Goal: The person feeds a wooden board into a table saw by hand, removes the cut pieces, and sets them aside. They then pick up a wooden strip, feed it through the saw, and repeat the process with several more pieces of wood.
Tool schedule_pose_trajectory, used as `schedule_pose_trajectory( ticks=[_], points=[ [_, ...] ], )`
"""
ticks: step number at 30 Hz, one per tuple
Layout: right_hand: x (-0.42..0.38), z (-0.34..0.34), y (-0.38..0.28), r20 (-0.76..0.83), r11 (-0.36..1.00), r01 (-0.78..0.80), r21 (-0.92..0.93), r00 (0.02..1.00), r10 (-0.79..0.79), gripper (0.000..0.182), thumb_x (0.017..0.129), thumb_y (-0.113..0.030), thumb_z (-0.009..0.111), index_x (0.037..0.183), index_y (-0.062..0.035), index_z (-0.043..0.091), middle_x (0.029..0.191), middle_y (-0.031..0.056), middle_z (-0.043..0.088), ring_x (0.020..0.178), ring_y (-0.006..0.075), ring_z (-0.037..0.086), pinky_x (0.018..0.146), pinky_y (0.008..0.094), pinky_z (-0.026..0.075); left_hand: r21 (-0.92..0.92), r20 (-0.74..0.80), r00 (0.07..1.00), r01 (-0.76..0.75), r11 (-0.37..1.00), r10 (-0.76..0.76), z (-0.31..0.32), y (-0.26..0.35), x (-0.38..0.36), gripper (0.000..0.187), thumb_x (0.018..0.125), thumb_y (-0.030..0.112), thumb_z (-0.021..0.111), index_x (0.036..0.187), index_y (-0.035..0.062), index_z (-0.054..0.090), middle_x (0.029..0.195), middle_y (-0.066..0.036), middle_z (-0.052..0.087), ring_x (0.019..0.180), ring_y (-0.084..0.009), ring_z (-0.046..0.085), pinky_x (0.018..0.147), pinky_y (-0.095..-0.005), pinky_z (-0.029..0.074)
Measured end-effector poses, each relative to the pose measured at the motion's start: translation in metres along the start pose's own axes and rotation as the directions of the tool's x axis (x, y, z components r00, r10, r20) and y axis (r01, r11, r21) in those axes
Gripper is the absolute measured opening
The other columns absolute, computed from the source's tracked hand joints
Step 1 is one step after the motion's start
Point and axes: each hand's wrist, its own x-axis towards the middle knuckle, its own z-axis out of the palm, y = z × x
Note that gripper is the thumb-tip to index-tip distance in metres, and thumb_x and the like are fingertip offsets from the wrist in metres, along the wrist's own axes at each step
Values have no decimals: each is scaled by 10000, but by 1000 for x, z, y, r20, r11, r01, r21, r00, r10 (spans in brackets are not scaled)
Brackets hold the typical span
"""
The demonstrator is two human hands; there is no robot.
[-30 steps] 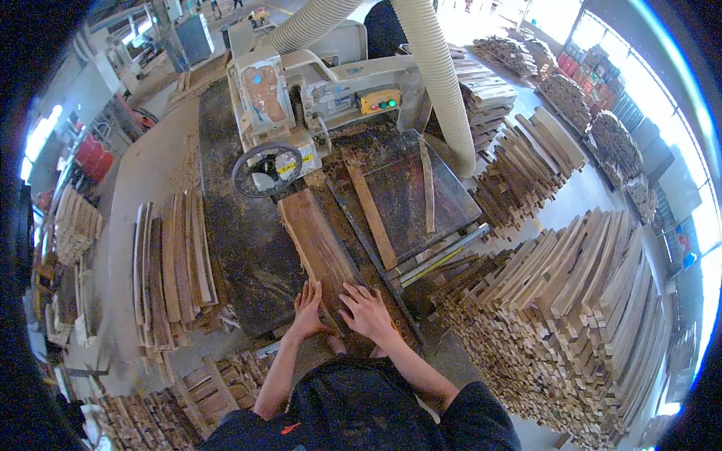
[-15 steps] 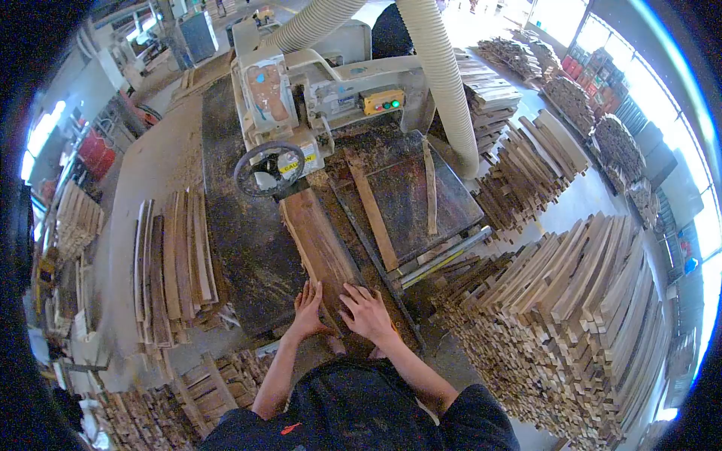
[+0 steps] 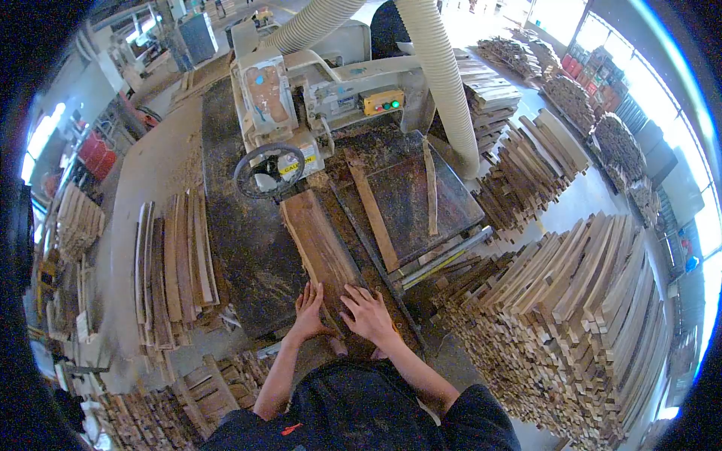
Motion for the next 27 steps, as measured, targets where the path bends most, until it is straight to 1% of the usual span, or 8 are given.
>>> schedule_pose_trajectory(
  ticks=[4, 8, 10, 20, 21, 23, 25, 27],
  points=[
    [0, -1, -1, 5, 1000, 2, 0, 1000, -2, 418, 931, -379, 633, 1265, -130, 664, 1483, 69, 506, 1343, 267, 478, 1084, 565, 386, -12, -5, 1000, -1, 1000, 1, -2, 2, -1, 1541, 449, 450, 973, 1623, 106, 37, 1665, -233, 102, 1554, -383, 36, 1223, -522, 98],
    [1, -3, -2, 15, 1000, -2, -12, 1000, 2, 412, 927, -372, 637, 1258, -129, 669, 1477, 71, 512, 1338, 265, 481, 1081, 550, 390, -36, -6, 1000, -8, 999, 7, -7, 5, -3, 1546, 446, 464, 970, 1624, 107, 35, 1663, -241, 102, 1554, -384, 36, 1222, -521, 102],
    [1, -4, -2, 7, 1000, 4, -9, 1000, -4, 414, 923, -372, 642, 1254, -126, 671, 1475, 72, 513, 1335, 266, 483, 1077, 549, 392, -23, 15, 1000, -1, 1000, 1, -8, 5, -3, 1544, 450, 479, 965, 1624, 110, 33, 1661, -248, 100, 1554, -385, 34, 1223, -515, 104],
    [1, -4, -2, -12, 1000, 9, 5, 1000, -9, 412, 903, -345, 677, 1245, -117, 676, 1466, 68, 515, 1335, 260, 473, 1069, 536, 384, -13, -1, 1000, 2, 1000, -2, -3, 2, -1, 1531, 469, 506, 955, 1628, 130, 27, 1663, -248, 87, 1554, -386, 28, 1224, -508, 97],
    [1, -4, -2, -12, 1000, 11, 5, 1000, -11, 412, 903, -345, 677, 1245, -117, 676, 1466, 68, 515, 1335, 260, 473, 1069, 536, 384, -14, -4, 1000, -5, 1000, 5, -2, 1, -1, 1539, 463, 505, 958, 1627, 129, 24, 1664, -248, 80, 1554, -384, 23, 1225, -504, 97],
    [1, -2, -1, -5, 1000, 11, -4, 1000, -11, 416, 911, -382, 655, 1238, -126, 675, 1470, 74, 515, 1338, 254, 479, 1076, 565, 389, -15, -9, 1000, -9, 1000, 9, 2, -3, 0, 1548, 457, 504, 961, 1627, 128, 21, 1665, -247, 72, 1555, -383, 18, 1226, -500, 96],
    [1, -1, 0, -5, 1000, 15, -2, 1000, -15, 415, 913, -382, 652, 1238, -126, 675, 1471, 73, 513, 1340, 253, 477, 1076, 568, 389, -7, -22, 999, -32, 999, 32, 4, -6, 1, 1620, 378, 690, 909, 1622, 103, 54, 1643, -297, 94, 1546, -415, 40, 1218, -523, 98],
    [1, -1, 0, -5, 1000, 18, -1, 1000, -18, 414, 915, -383, 650, 1239, -126, 675, 1472, 73, 512, 1342, 251, 474, 1075, 572, 390, -10, -16, 999, -28, 1000, 28, 5, -7, 1, 1623, 376, 700, 904, 1622, 103, 52, 1644, -295, 90, 1546, -415, 38, 1218, -523, 98]
  ],
)
